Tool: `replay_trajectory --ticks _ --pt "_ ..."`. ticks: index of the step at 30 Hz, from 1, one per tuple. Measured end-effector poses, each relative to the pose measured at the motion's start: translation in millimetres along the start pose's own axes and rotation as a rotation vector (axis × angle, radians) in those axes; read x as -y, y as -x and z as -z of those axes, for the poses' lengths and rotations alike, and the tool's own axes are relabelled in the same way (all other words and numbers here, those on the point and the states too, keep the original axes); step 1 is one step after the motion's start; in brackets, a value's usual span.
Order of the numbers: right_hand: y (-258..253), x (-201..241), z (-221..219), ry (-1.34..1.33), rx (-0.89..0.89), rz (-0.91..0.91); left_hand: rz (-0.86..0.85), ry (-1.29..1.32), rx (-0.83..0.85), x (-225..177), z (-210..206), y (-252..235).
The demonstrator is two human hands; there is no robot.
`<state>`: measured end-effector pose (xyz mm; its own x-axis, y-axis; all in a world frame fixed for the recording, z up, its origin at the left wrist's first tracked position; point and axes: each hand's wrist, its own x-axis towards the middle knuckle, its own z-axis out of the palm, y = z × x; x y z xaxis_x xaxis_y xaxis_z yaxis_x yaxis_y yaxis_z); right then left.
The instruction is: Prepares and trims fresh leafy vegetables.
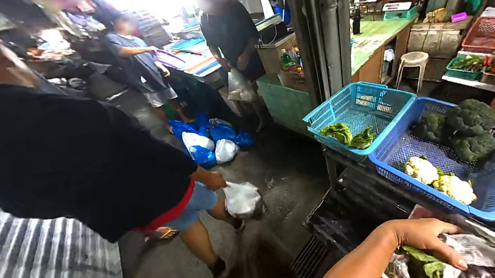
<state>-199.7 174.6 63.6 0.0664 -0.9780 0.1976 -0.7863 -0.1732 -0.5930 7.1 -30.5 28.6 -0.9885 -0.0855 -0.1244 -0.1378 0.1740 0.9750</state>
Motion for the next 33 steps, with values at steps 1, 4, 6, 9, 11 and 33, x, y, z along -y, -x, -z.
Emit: replay_trajectory --ticks 1,4,6,9,11,33 --pt "-5.9 1.9 -7.2 0.024 -0.003 0.006 -0.008 0.019 0.017 -3.4 0.7 -0.7" --pt "-14.9 -0.1 -7.2 -0.042 -0.004 0.011 -0.035 0.070 0.047 -6.2 4.1 1.7" --pt "-16.8 -4.2 -1.8 -0.090 0.039 0.049 -0.038 0.100 0.075 -1.1 4.8 3.6" --pt "-15.3 -9.6 -1.0 -0.157 0.061 0.036 -0.022 0.083 0.099 4.4 4.9 5.0" --pt "-12.5 -15.0 -2.7 -0.244 0.046 0.003 -0.015 0.088 0.097 5.8 5.1 6.9" --pt "-17.8 -31.1 -14.7 -1.237 -1.018 -0.448 -0.074 0.301 -0.054 6.8 10.3 3.0"
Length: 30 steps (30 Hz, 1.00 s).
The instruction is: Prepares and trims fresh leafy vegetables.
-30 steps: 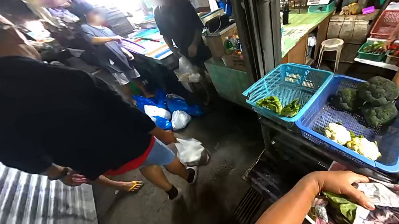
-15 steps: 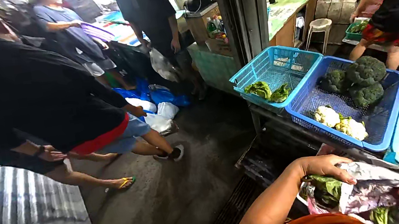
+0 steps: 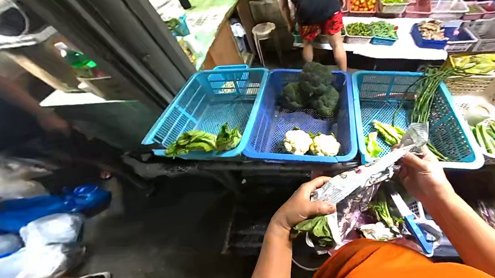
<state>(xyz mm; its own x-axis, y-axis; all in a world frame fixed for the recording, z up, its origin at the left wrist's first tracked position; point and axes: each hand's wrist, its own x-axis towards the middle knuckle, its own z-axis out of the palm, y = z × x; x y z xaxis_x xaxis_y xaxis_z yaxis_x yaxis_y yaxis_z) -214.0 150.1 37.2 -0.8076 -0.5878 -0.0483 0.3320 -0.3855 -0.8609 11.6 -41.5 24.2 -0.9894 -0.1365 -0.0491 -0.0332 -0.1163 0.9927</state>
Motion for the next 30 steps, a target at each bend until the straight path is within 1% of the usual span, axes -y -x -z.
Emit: replay_trajectory --ticks 1,3,5,6,8,9,11,14,16,17,19,21,22,23,24,25,26,28,29,30 --pt "-2.3 0.2 0.0 -0.001 -0.055 -0.015 0.012 -0.003 -0.024 0.3 -1.1 -2.9" --pt "-5.7 3.9 3.6 0.030 -0.110 -0.062 0.008 0.007 -0.113 0.8 -5.6 -6.3" --pt "-2.7 7.0 5.8 0.120 -0.118 -0.153 -0.013 -0.008 -0.273 -1.3 -13.8 -9.5" --pt "2.8 5.9 4.0 0.195 -0.066 -0.206 -0.026 -0.017 -0.359 -1.9 -18.2 -13.2" --pt "18.5 -2.8 -6.4 0.329 0.094 -0.310 -0.031 -0.043 -0.511 -3.4 -28.6 -23.0" --pt "25.2 -9.3 -12.9 0.362 0.169 -0.339 -0.026 -0.060 -0.561 -4.9 -33.7 -27.8" --pt "30.2 -20.3 -21.2 0.372 0.255 -0.340 0.013 -0.101 -0.581 -8.7 -40.7 -35.6" --pt "23.0 -23.9 -17.9 0.308 0.261 -0.359 0.063 -0.103 -0.529 -21.3 -48.1 -39.6" --pt "19.5 -19.2 -12.1 0.184 0.262 -0.395 -0.003 -0.049 -0.526 -28.6 -47.9 -39.3" --pt "19.5 -15.2 -7.9 0.125 0.279 -0.417 -0.040 -0.001 -0.554 -31.4 -46.7 -39.3" --pt "23.1 -9.7 2.1 -0.001 0.285 -0.427 -0.060 0.121 -0.680 -33.9 -39.8 -40.4" --pt "27.6 -6.8 13.8 -0.106 0.243 -0.391 -0.016 0.212 -0.830 -27.3 -24.5 -43.9" --pt "28.0 -6.1 21.6 -0.155 0.256 -0.363 0.012 0.201 -0.883 -18.8 -14.5 -45.1" --pt "27.5 -5.0 28.4 -0.195 0.287 -0.333 0.039 0.120 -0.929 -7.9 -6.1 -45.5" --pt "27.1 -3.1 32.9 -0.198 0.310 -0.305 0.048 -0.033 -0.971 4.0 -1.7 -44.7" --pt "26.7 -1.5 35.4 -0.194 0.314 -0.300 0.016 -0.206 -0.999 13.6 -1.1 -41.3" --pt "26.1 -1.8 38.6 -0.179 0.330 -0.309 -0.061 -0.385 -1.020 18.9 -4.2 -37.1" --pt "24.7 -1.8 37.5 -0.103 0.351 -0.296 -0.295 -0.650 -1.032 15.5 -20.3 -33.0" --pt "24.2 -2.6 34.2 -0.054 0.365 -0.273 -0.380 -0.692 -0.997 9.8 -31.6 -33.2" --pt "24.2 -3.7 29.4 -0.001 0.385 -0.236 -0.416 -0.657 -0.925 4.8 -45.1 -35.0"
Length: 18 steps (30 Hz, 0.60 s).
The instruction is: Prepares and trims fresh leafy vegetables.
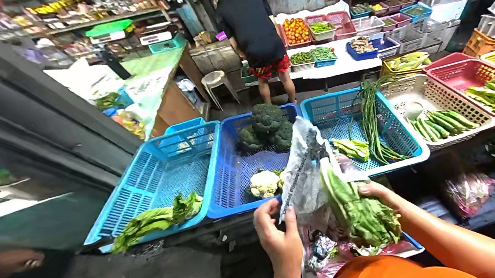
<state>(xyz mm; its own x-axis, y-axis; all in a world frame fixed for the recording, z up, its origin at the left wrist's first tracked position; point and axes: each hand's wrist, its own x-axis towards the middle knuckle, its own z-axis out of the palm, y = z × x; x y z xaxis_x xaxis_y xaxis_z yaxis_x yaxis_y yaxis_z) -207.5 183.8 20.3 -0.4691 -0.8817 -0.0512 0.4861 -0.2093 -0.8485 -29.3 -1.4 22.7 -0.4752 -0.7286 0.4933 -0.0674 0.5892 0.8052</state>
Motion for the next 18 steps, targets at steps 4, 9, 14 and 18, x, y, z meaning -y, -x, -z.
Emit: replay_trajectory --ticks 4,9,14,18 --pt "-11.1 0.3 -29.0 0.458 0.054 0.026 0.557 0.591 0.363 -34.0 -33.1 19.3" --pt "-17.0 13.0 -45.5 1.121 0.072 -0.060 0.837 1.124 0.272 -16.7 -48.8 38.2" --pt "-26.0 36.9 -46.6 1.193 0.074 -0.062 0.849 1.150 0.176 -5.7 -38.8 46.4" --pt "-44.2 79.8 -36.9 0.870 -0.178 -0.024 0.737 1.241 0.257 10.6 -33.7 44.7"
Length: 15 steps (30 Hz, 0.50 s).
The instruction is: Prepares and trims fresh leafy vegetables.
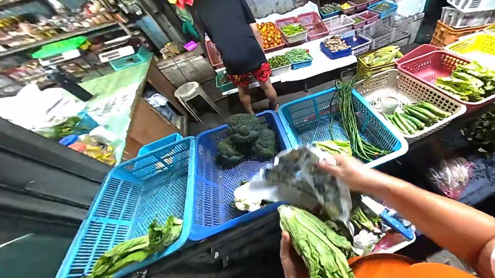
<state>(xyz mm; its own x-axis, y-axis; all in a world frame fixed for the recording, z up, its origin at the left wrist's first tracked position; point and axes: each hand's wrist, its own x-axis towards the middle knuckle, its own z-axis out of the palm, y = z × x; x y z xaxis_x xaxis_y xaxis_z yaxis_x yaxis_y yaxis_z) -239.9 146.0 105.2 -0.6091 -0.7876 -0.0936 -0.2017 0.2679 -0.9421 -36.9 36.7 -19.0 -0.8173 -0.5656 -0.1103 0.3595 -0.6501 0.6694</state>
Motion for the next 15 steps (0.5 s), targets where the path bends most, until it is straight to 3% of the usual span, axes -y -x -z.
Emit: replay_trajectory --ticks 2,4,9,15 --pt "-17.9 1.2 30.5 -0.136 -0.190 0.070 0.103 0.162 0.260 -3.7 12.7 -7.6" --pt "-39.5 0.1 69.9 -0.257 -0.371 0.128 0.147 0.240 0.360 -7.8 19.4 -10.7" --pt "-64.7 -42.9 158.3 -0.293 -0.577 0.052 0.127 0.272 0.356 -18.8 31.9 -5.4" --pt "-44.0 -137.4 194.5 -0.220 -0.632 -0.202 0.070 0.230 0.281 -31.1 39.4 3.8"
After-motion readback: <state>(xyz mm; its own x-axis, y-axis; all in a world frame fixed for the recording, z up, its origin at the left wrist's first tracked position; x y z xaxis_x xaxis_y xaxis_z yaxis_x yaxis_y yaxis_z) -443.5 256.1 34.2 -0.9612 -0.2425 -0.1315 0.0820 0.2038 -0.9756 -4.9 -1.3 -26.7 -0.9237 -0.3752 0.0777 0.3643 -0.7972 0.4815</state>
